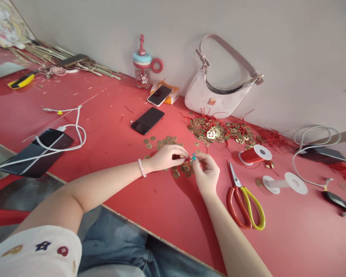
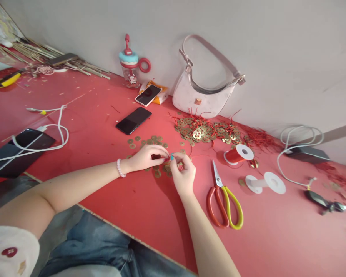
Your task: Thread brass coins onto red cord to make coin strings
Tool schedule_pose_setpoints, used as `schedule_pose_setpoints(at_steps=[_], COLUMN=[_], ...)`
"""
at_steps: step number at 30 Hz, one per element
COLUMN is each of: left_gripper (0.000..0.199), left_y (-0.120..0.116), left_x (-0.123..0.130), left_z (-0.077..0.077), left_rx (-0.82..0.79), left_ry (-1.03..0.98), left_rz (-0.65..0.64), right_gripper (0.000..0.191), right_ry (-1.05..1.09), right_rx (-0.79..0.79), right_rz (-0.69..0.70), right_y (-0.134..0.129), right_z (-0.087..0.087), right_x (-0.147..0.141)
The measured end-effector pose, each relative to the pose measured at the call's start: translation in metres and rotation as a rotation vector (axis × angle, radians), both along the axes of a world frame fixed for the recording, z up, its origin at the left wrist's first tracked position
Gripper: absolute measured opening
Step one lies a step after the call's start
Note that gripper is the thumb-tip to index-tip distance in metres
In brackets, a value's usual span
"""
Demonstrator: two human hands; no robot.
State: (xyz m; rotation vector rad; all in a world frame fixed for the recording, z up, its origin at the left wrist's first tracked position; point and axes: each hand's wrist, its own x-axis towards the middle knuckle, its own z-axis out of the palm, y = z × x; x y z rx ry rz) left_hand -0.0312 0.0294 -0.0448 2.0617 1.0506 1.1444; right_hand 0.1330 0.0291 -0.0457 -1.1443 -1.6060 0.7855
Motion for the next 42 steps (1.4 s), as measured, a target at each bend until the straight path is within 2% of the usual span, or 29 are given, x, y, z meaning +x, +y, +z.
schedule_pose_setpoints(at_steps=[5,8,12,17,22,26,30,37,42], left_gripper=[0.014,0.014,0.014,0.016,0.013,0.010,0.014,0.023,0.022], left_y=[-0.001,-0.002,-0.003,-0.002,-0.002,-0.003,-0.002,0.002,0.004], left_x=[-0.001,-0.001,-0.003,-0.005,-0.004,-0.004,-0.003,-0.002,-0.002], left_z=[0.001,0.001,0.003,0.003,0.001,0.004,0.006,0.000,0.002], left_rx=[-0.041,-0.084,-0.173,-0.359,-0.424,-0.408,-0.463,-0.518,-0.576], left_ry=[0.023,0.031,0.010,-0.071,-0.213,-0.279,-0.301,-0.356,-0.448], left_rz=[-0.084,-0.154,-0.209,-0.286,-0.324,-0.284,-0.258,0.045,0.094], right_gripper=[0.011,0.012,0.013,0.012,0.011,0.009,0.012,0.029,0.023], right_ry=[0.101,0.129,0.124,0.109,0.043,-0.002,-0.001,0.119,0.033], right_rx=[-0.003,-0.029,-0.036,-0.027,-0.084,-0.162,-0.208,-0.259,-0.195], right_rz=[-0.186,-0.238,-0.221,-0.182,-0.150,-0.098,-0.032,0.142,0.134], right_y=[0.008,0.012,0.013,0.012,0.011,0.010,0.011,0.007,0.004], right_z=[0.001,-0.001,-0.003,-0.004,-0.003,-0.004,-0.005,-0.001,0.001], right_x=[0.004,0.005,0.004,0.003,0.003,0.001,0.001,-0.001,-0.002])
